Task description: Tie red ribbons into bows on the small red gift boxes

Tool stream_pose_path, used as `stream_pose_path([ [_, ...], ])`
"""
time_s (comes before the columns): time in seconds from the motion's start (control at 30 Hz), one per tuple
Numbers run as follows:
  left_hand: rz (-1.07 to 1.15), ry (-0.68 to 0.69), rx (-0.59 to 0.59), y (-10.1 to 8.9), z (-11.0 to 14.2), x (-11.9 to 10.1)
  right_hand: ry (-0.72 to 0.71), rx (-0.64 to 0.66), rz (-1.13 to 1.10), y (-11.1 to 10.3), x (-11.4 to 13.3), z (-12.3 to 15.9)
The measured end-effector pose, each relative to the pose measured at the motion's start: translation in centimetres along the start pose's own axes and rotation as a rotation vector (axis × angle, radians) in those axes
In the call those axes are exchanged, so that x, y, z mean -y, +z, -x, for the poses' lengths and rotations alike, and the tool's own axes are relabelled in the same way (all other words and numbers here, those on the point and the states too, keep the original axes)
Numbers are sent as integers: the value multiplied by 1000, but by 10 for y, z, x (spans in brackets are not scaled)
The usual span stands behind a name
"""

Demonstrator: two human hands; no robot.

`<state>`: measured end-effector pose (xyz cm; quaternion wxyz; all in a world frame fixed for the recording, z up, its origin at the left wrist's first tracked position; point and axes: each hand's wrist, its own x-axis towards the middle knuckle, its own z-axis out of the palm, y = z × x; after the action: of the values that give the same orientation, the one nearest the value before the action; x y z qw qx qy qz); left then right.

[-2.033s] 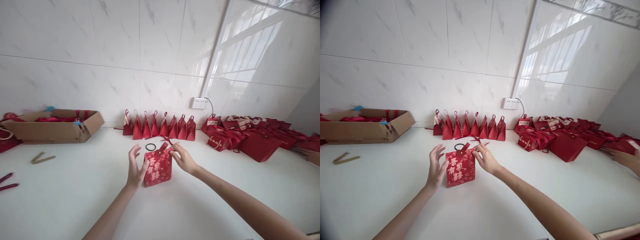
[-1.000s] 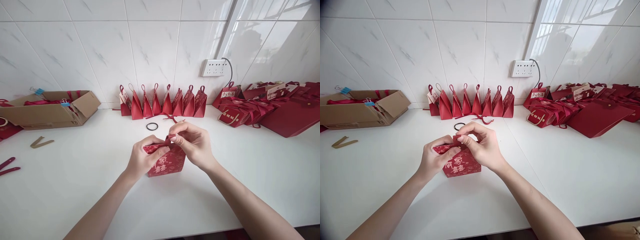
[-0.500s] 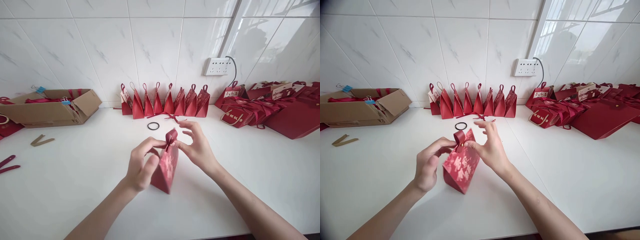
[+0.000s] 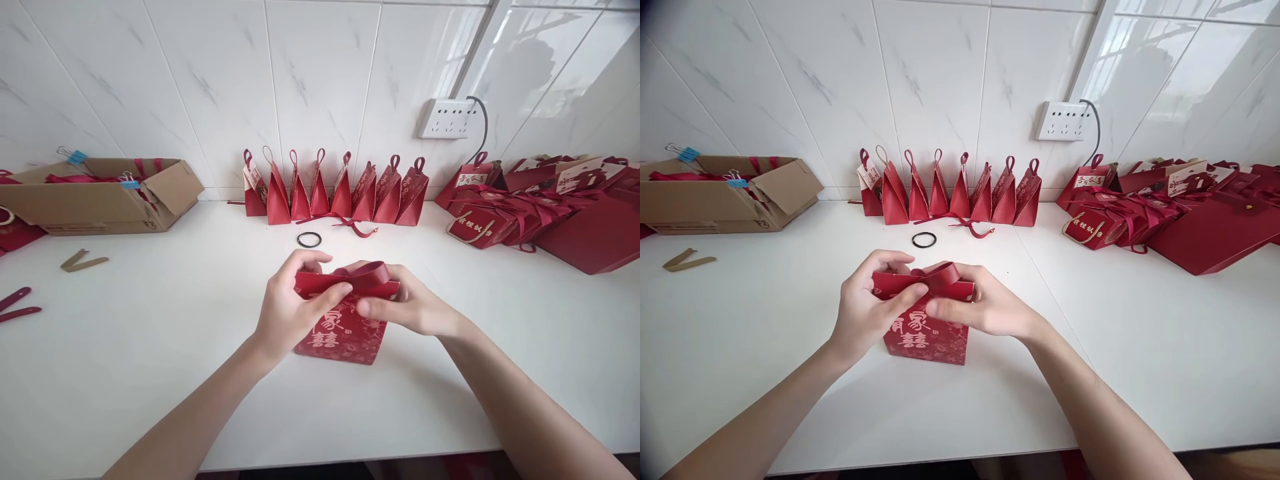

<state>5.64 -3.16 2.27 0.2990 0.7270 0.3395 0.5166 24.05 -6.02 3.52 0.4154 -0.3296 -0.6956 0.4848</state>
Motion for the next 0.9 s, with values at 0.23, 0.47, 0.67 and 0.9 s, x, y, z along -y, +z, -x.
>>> stream_pose_path([
  [0.23, -4, 98, -18, 2, 2, -7, -173, -492, 128, 22, 1, -6],
  [0.47, -48, 371, -59, 1, 2, -7, -231, -589, 211, 33, 6, -7],
  [0.67, -12, 189, -61, 3, 4, -10, -235, -565, 172, 34, 4, -4],
  [0.9, -21, 138, -67, 2, 5, -12, -328, -401, 243, 27, 6, -2],
])
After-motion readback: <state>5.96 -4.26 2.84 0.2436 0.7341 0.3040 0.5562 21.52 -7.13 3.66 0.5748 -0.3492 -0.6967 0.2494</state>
